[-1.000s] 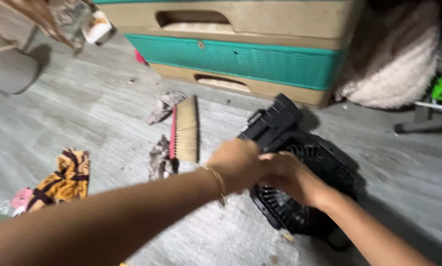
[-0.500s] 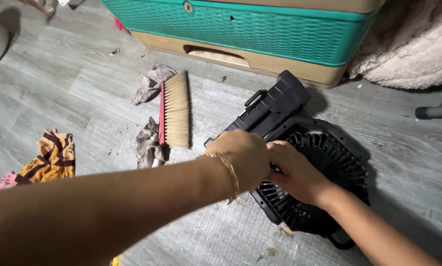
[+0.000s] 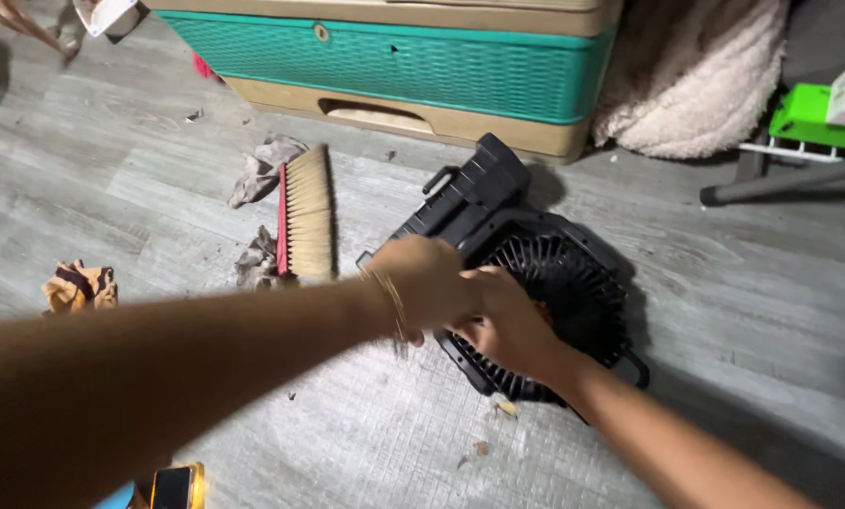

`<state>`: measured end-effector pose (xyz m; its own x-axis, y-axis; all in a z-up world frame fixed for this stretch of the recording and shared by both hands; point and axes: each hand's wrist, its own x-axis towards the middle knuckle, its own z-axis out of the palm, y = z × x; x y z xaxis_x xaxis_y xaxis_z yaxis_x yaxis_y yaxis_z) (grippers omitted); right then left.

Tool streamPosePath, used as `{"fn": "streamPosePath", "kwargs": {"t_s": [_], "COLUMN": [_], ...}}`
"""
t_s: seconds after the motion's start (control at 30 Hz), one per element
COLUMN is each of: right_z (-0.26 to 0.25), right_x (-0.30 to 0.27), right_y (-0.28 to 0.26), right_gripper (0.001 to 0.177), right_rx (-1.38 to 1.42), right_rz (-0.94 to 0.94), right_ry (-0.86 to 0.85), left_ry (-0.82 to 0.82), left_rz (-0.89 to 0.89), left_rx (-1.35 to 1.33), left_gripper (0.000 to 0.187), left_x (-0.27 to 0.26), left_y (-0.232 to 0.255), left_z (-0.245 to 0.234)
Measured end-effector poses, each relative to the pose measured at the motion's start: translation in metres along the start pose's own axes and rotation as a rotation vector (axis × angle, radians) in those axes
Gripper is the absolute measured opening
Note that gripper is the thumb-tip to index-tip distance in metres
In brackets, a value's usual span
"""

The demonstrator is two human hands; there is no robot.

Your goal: The person disassembles a portable fan on the floor, using a screwdriver to remove screws from the fan housing. They separate the fan cover from the base, manipulate the internal components, and reassemble the unit by screwing the cover back on.

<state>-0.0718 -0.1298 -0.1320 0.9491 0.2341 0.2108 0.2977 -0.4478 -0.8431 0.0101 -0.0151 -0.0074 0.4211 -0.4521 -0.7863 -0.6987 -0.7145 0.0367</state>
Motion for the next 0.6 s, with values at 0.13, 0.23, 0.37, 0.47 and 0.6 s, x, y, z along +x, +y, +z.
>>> {"fn": "streamPosePath", "kwargs": {"t_s": [0.13,0.23,0.37,0.47,0.6], "right_z": [0.003,-0.001,0.002,0.019,0.048], "right_x": [0.005,0.012,0.023,0.024,0.009], "right_y": [-0.016,-0.015,-0.001,0.003,-0.005], "right_gripper": [0.021,0.018,0.011,0.007,0.021], "right_rx": [-0.071,0.057,0.192,0.229,0.069], "right_rz": [-0.271,-0.292,-0.06,-0.048,-0.155], "right_ry": [0.207,0.177,-0.059,0.014,0.269], "left_ry": [-0.3,-0.165,0.107,0.182,0.133], "left_rz": [-0.333,-0.37,0.23,0.055,0.115], "left_rx": [-0.715,-0.83,0.473,0.342,0.45], "left_gripper": [0.06,0.037,0.012,0.012,0.012], "left_x": [0.035,0.042,0.028,0.01,-0.017], "left_y": [-0.028,-0.037,-0.036,-0.028,-0.016], "left_z": [0.019,0.02,0.018,0.028,0.03]}}
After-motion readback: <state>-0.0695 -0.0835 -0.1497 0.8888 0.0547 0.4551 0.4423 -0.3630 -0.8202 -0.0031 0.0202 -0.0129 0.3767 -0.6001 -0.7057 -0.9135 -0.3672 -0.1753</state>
